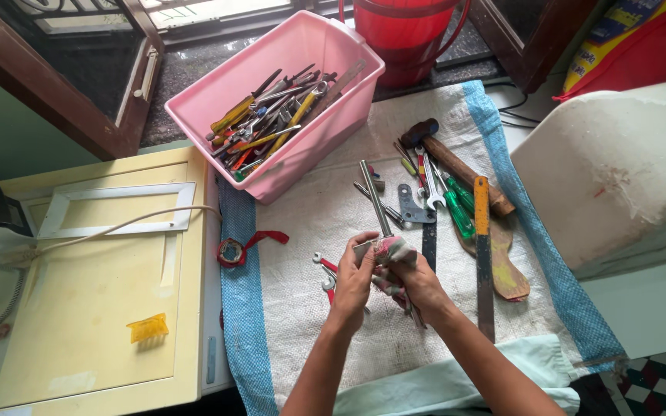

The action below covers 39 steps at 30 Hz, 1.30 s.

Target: The person wipes various hand tools with a cloth and places them into a pink plastic bin. They handle wrenches, pliers, screwdrivers, and a hammer one at a time, cleaning each before storing it. The bin is emptied and refilled as part of the organizing process.

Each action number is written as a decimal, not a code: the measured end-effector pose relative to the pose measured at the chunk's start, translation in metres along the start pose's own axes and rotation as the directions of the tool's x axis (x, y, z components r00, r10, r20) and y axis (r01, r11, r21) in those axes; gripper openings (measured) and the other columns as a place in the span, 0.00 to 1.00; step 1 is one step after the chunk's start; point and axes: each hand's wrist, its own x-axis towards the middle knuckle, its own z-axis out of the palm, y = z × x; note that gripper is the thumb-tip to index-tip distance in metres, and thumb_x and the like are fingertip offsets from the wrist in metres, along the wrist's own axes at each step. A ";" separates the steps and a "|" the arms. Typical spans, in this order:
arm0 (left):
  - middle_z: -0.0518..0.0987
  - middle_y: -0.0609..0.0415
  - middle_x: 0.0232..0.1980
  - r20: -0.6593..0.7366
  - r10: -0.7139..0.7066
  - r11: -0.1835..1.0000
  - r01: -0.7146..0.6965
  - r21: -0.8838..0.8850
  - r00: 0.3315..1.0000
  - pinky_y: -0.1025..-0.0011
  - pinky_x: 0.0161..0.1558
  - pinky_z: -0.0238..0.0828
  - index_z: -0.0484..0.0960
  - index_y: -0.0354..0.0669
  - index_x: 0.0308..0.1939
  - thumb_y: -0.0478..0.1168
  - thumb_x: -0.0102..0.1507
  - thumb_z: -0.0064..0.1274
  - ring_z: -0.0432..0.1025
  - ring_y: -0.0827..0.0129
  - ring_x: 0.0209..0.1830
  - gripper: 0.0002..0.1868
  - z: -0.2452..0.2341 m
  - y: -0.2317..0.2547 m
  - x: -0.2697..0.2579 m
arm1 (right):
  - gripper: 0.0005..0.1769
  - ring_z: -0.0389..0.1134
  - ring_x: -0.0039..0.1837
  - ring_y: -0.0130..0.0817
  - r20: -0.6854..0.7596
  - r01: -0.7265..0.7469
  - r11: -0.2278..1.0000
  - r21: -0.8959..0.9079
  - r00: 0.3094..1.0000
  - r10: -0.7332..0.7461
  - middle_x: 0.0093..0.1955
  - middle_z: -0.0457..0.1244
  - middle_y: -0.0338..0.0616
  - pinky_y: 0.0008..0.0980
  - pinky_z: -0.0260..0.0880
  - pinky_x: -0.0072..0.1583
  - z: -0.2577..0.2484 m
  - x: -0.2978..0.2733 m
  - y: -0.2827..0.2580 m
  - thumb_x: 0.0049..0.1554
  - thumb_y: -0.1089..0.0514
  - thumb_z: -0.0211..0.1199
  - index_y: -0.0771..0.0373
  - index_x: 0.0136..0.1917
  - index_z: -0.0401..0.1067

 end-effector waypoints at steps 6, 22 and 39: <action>0.85 0.43 0.44 -0.157 0.139 0.969 -0.167 -0.181 0.978 0.71 0.50 0.78 0.74 0.38 0.45 0.40 0.73 0.43 0.80 0.67 0.43 0.09 0.013 -0.002 -0.006 | 0.12 0.66 0.29 0.21 -0.017 0.132 0.776 -0.617 0.983 -0.180 0.33 0.68 0.39 0.20 0.67 0.29 0.005 -0.036 0.013 0.60 0.54 0.54 0.58 0.55 0.70; 0.86 0.42 0.37 0.097 -0.043 0.892 -0.005 0.452 0.994 0.62 0.42 0.81 0.77 0.36 0.39 0.44 0.71 0.46 0.83 0.62 0.36 0.14 0.044 0.007 -0.054 | 0.12 0.69 0.44 0.29 -0.378 0.377 0.925 -0.045 0.851 -0.365 0.46 0.67 0.44 0.33 0.77 0.45 -0.028 0.061 -0.081 0.67 0.55 0.46 0.60 0.51 0.69; 0.77 0.36 0.57 -0.362 0.095 0.857 -0.261 -0.445 0.927 0.55 0.58 0.77 0.66 0.34 0.56 0.37 0.70 0.38 0.77 0.49 0.58 0.12 -0.020 0.169 0.177 | 0.15 0.70 0.42 0.23 -0.282 0.273 0.683 -0.678 0.761 -0.584 0.47 0.69 0.45 0.22 0.72 0.41 -0.076 0.014 -0.020 0.61 0.59 0.65 0.64 0.60 0.70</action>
